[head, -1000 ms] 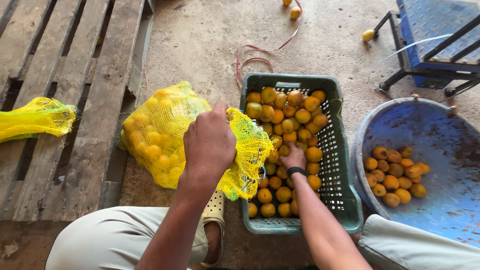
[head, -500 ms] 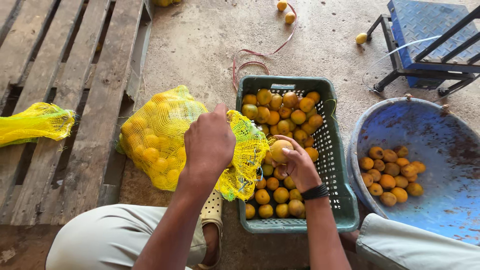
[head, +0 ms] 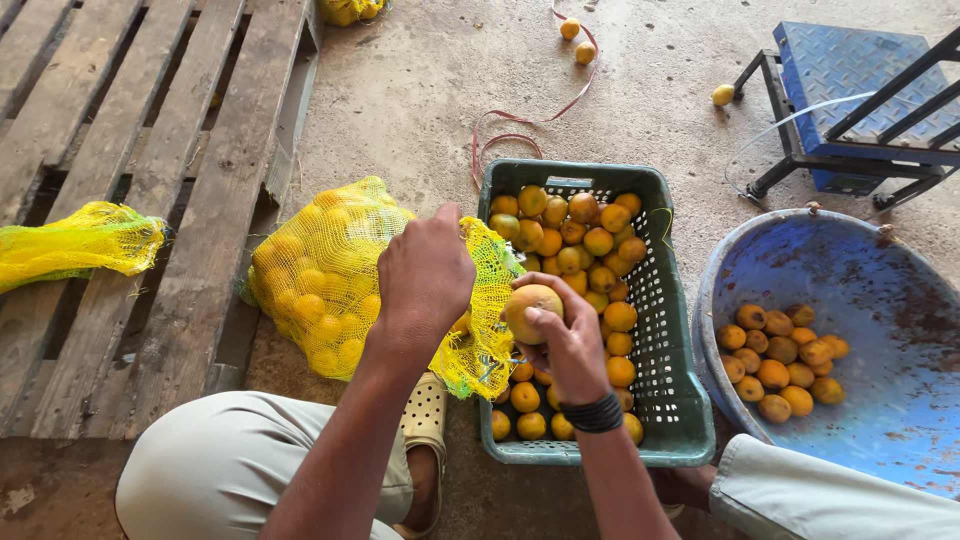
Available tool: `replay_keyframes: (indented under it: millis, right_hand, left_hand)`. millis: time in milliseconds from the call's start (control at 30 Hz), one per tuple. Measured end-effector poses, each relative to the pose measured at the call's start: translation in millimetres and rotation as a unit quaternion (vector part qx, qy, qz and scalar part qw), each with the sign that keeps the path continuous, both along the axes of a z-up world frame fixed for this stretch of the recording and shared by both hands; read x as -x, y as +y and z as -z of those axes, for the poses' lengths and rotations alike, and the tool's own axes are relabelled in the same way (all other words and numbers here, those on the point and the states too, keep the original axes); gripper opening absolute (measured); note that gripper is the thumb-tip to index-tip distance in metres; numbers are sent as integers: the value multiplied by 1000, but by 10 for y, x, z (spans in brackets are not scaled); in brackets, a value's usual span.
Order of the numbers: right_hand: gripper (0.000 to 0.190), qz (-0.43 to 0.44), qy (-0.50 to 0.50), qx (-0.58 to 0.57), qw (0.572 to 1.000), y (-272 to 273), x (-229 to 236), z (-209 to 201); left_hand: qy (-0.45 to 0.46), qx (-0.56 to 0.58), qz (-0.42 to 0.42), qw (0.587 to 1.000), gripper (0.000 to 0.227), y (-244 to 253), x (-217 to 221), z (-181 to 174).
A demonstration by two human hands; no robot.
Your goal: The person sits on the floor and transfers yellow fruits from a green crate into a yellow mesh bag. They pick up fruits one by one, briefly inspect them, and place them into the bag. The person continues this process until the bag is full.
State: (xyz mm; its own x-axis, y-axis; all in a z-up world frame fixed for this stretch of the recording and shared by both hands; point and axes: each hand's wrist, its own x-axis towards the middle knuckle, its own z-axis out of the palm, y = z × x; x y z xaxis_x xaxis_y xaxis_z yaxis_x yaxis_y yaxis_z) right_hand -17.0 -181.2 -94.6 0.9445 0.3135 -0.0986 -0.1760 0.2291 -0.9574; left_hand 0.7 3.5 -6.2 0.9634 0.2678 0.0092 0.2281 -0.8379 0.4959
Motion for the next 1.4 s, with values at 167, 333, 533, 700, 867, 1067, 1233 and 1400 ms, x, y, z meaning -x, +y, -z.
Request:
replay_keyframes:
  millis: [167, 333, 533, 700, 867, 1067, 1233, 1400]
  right_hand:
    - [41, -40, 105, -74, 991, 156, 35, 132]
    - [32, -75, 189, -240, 949, 268, 61, 391]
    - [21, -57, 131, -222, 964, 297, 47, 694]
    - [20, 8, 148, -156, 977, 389, -2, 834]
    - [40, 76, 187, -10, 979, 539, 22, 860]
    - [42, -115, 193, -23, 974, 252, -116, 770]
    - [47, -150, 151, 240, 947, -491, -511, 816]
    - [29, 8, 68, 363, 929, -780, -1176, 1727]
  left_hand:
    - [-14, 9, -1, 1000, 16, 2, 9, -11]
    - [2, 0, 8, 1000, 14, -3, 6, -40]
    - [3, 1, 6, 1000, 14, 14, 12, -50]
    - [6, 8, 12, 1000, 14, 14, 24, -48]
    - [-3, 0, 17, 1000, 13, 23, 31, -40]
    - [-50, 10, -2, 999, 20, 35, 38, -30]
    - [-61, -38, -79, 994, 17, 106, -12, -47]
    - [-134, -97, -125, 978, 15, 259, 23, -63]
